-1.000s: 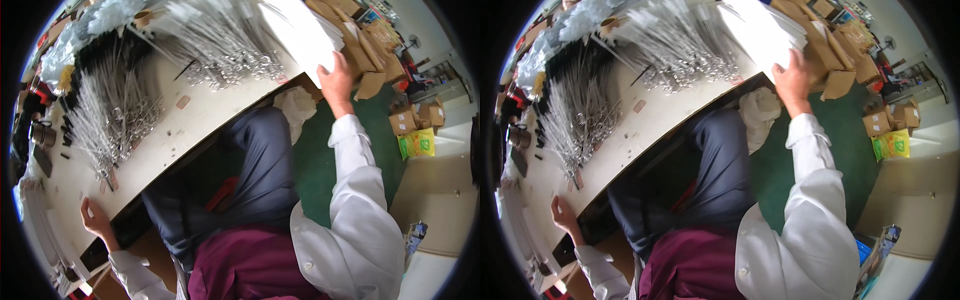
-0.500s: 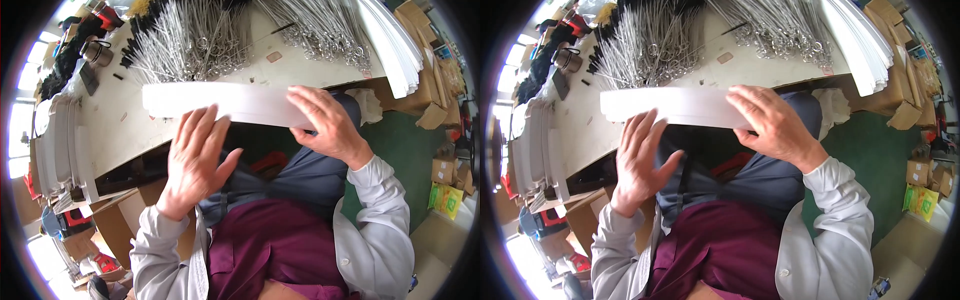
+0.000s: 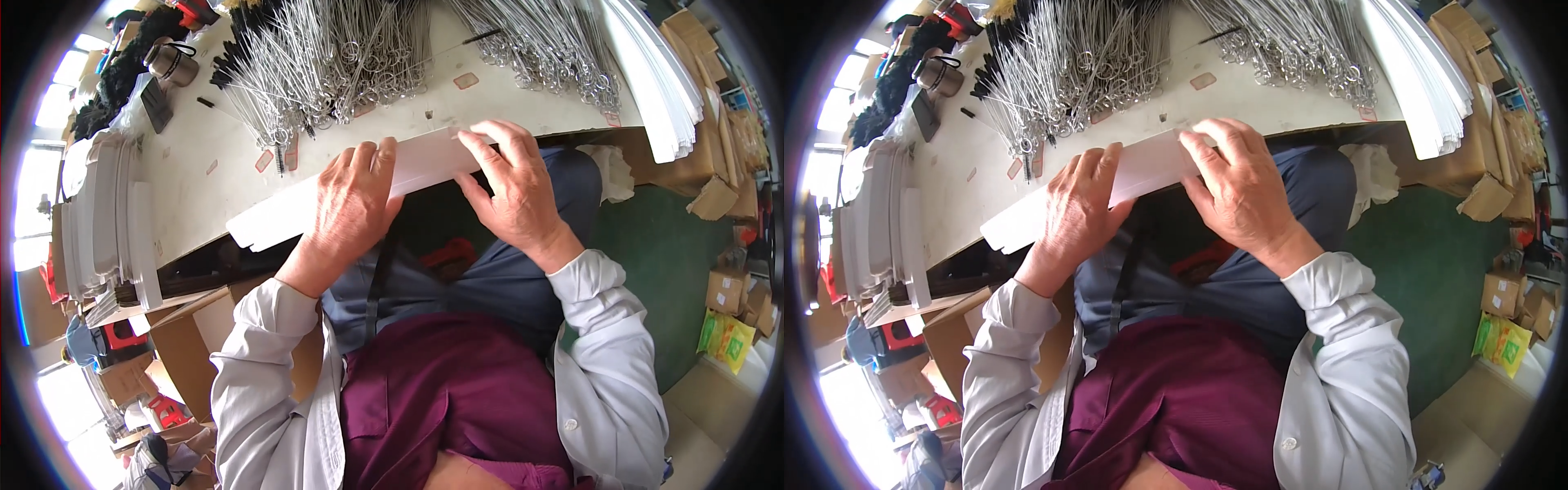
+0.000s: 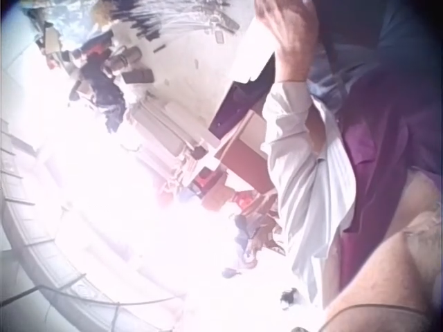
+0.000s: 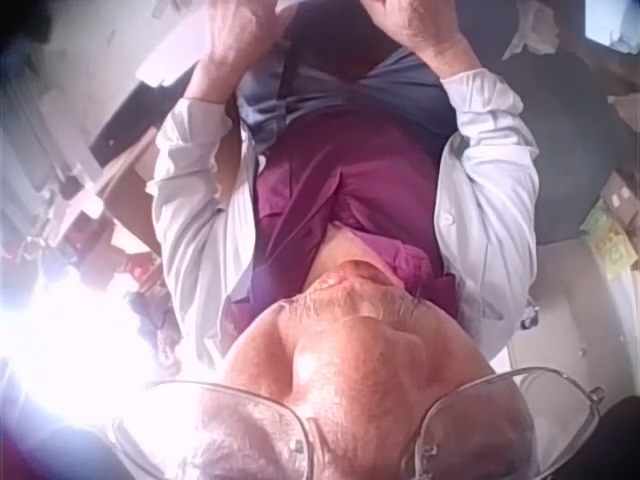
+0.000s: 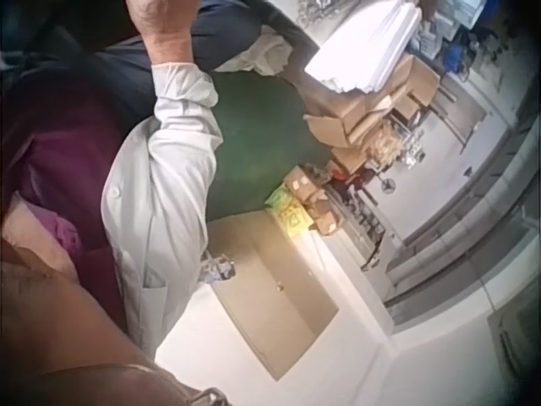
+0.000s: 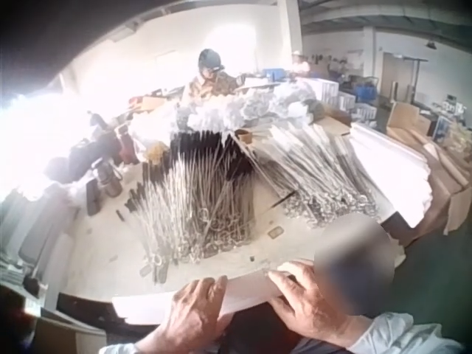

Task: Packing small wire-handled cleaning brushes into white cardboard boxes.

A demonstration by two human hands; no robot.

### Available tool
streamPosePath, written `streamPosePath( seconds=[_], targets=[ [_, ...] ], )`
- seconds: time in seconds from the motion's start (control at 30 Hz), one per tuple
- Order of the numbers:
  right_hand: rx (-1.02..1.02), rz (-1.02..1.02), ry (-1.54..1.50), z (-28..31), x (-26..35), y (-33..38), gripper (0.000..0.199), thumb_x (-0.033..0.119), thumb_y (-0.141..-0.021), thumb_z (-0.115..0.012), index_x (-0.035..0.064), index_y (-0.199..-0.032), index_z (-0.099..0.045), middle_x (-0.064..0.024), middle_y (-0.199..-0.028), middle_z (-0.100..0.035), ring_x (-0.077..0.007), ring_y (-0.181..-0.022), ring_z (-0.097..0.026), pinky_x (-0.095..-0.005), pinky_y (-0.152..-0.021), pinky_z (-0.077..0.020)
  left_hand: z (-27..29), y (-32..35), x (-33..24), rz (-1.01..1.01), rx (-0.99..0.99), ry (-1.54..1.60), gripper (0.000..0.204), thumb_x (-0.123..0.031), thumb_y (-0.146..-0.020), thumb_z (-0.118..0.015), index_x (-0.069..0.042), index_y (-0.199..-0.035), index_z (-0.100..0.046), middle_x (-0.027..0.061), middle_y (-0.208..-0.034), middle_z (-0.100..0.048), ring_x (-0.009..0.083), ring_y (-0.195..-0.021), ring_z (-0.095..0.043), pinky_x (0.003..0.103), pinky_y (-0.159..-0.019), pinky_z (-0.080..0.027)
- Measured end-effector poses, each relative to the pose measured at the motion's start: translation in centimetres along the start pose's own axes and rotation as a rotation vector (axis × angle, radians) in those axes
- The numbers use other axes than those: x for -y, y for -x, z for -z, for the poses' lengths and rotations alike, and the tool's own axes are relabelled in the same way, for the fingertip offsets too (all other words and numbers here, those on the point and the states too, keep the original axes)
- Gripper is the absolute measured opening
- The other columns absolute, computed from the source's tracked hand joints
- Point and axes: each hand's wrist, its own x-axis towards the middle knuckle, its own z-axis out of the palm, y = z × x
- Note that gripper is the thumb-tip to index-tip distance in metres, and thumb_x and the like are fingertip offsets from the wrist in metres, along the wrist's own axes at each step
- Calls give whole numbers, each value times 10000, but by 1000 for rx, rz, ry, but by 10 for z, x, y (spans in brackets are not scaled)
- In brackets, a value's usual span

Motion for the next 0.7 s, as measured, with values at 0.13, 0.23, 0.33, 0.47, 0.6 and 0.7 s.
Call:
streamPosePath(
  seconds=[0.13,0.23,0.33,0.47,0.6,0.7],
  targets=[
    [22,-185,-7,-22,11,15,522,123,-804,-812,-29,-1268,-628,-157,-1121,-618,-338,-1014,-608,-421,-900,-524,-9,3,1,21,7,-49,691,-144,-727,-817,3,-1340,-535,167,-1159,-630,345,-1028,-649,442,-881,-539],
    [13,-292,-84,-41,19,20,549,124,-819,-803,-45,-1299,-597,-172,-1133,-616,-318,-954,-626,-406,-856,-540,-15,4,2,12,-6,-78,680,-143,-724,-815,5,-1331,-544,166,-1153,-631,333,-1019,-652,428,-876,-543],
    [-33,-406,-211,-50,26,19,550,120,-830,-802,-47,-1305,-581,-170,-1133,-626,-265,-862,-645,-366,-785,-560,-21,6,4,10,-29,-95,680,-142,-721,-813,9,-1328,-546,166,-1149,-630,331,-1015,-650,423,-875,-545],
    [-32,-580,-469,-48,24,14,481,130,-842,-802,-49,-1235,-592,-149,-1031,-653,-233,-805,-663,-339,-745,-566,-21,7,7,-9,-36,-89,697,-140,-712,-813,14,-1335,-541,165,-1147,-625,327,-1011,-646,424,-877,-545],
    [-1,-709,-732,-46,10,15,350,155,-887,-792,-41,-1140,-648,-113,-940,-705,-149,-750,-669,-306,-699,-570,-22,9,8,-24,-42,-75,709,-138,-708,-811,13,-1345,-536,166,-1146,-621,328,-1012,-644,426,-876,-545],
    [55,-799,-900,-33,11,10,299,168,-936,-752,-55,-1111,-656,-113,-947,-735,-131,-747,-677,-299,-693,-567,-24,10,8,-46,-38,-49,722,-140,-703,-815,12,-1350,-533,166,-1142,-622,333,-1015,-645,433,-881,-544]
  ],
)
